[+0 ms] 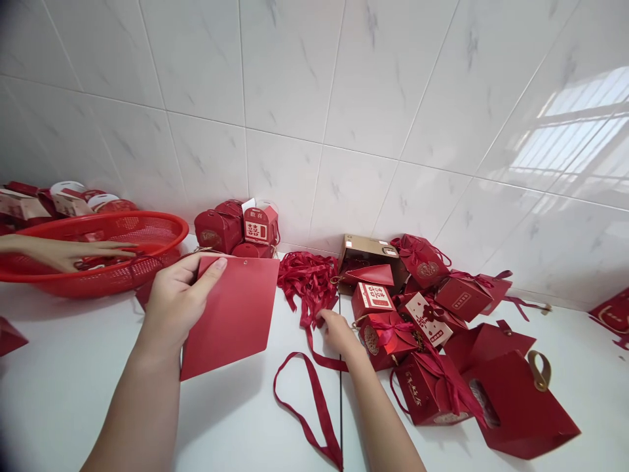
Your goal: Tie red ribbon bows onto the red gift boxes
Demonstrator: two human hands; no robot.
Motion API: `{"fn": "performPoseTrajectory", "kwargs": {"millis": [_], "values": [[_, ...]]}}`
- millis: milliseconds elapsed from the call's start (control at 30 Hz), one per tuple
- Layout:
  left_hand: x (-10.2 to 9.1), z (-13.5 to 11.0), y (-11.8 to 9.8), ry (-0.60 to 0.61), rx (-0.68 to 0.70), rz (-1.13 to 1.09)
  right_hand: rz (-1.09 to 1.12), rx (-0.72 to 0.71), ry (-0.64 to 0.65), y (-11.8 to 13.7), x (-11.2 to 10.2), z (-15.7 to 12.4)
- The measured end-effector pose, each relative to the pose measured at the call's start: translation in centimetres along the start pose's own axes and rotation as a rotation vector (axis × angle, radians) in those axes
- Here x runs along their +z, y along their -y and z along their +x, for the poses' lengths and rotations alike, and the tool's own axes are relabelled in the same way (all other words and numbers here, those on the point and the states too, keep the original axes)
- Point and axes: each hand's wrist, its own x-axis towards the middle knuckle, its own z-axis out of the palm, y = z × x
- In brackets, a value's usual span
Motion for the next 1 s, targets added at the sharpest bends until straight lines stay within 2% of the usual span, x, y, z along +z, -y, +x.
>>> {"fn": "performPoseTrajectory", "kwargs": {"millis": [200,367,467,667,1000], "values": [[0.1,0.0,0.0,0.002,0.008,0.01,0.054,-0.011,-0.074,-1.2,1.0,0.1],[0.0,0.2,0.2,-0.02,0.012,0.011,0.044,0.033,-0.104,-1.9,0.7,0.2],[0.0,0.3,0.2,-0.023,0.004,0.011,0.046,0.028,-0.033,-2.2,0.2,-0.1],[0.0,0.3,0.2,-0.027,0.008,0.03,0.099,-0.106,0.146,-2.3,-0.7,-0.5],[0.0,0.2,0.0,-0.02,-0.013,0.034,0.124,-0.151,0.16,-1.9,-1.6,-1.0]]}}
